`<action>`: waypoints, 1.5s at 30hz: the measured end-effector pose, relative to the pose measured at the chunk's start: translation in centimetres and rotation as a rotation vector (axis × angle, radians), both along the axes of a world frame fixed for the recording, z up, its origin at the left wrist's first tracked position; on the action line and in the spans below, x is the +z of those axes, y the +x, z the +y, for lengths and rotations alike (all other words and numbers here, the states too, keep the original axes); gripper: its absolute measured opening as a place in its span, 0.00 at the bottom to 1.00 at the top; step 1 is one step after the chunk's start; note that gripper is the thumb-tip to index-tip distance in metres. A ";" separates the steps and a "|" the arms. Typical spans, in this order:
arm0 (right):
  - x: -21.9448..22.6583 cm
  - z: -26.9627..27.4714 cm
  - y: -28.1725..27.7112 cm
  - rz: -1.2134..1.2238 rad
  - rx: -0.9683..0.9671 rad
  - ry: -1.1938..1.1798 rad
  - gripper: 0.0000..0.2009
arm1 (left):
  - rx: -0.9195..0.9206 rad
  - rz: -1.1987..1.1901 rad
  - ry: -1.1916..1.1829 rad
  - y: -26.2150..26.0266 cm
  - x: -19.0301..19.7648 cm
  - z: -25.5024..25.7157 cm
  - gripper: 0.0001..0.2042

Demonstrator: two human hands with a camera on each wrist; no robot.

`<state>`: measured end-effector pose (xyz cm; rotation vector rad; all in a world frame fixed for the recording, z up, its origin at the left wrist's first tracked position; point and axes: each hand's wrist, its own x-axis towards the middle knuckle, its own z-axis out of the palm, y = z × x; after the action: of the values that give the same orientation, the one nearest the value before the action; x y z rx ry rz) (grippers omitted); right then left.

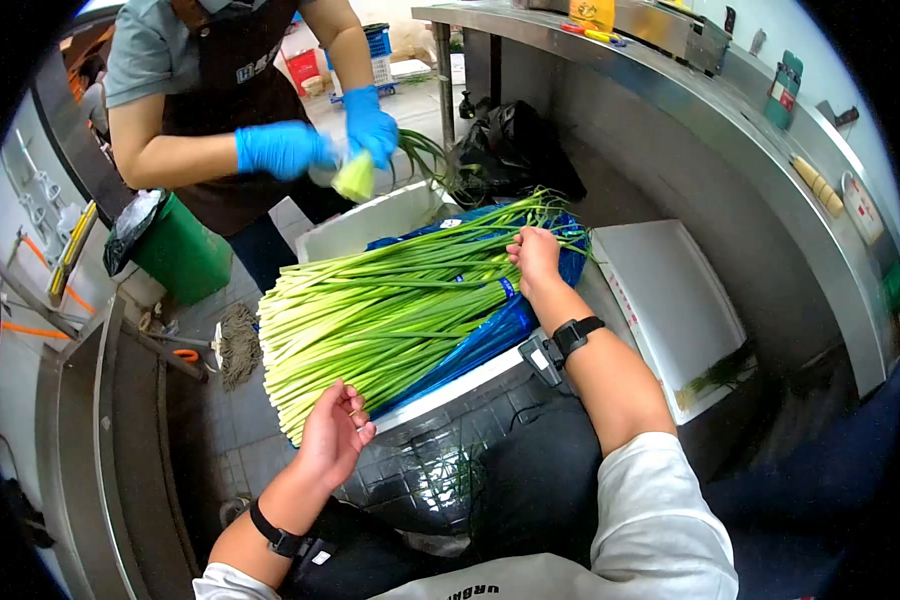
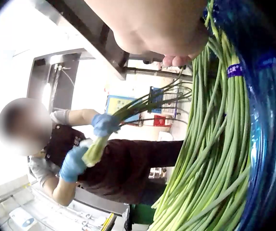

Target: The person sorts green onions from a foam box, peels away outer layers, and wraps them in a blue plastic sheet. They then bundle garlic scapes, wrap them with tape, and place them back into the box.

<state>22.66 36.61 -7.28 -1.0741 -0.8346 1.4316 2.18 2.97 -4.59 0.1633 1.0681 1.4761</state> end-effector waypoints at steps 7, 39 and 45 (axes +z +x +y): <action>4.6 -3.9 -3.6 0.049 0.198 0.059 0.08 | -0.005 -0.006 0.023 -0.1 0.3 -0.4 0.10; 5.4 -8.5 -7.6 -0.060 0.184 0.060 0.23 | 0.005 0.004 0.073 -0.3 0.8 -0.9 0.10; 2.7 -8.5 -7.9 -0.139 0.293 -0.143 0.21 | -0.019 0.018 0.058 -0.1 1.2 -0.8 0.10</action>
<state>14.77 28.14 -4.58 -1.2062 -1.0341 1.6957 2.11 2.16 -3.41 0.2281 1.0363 1.4917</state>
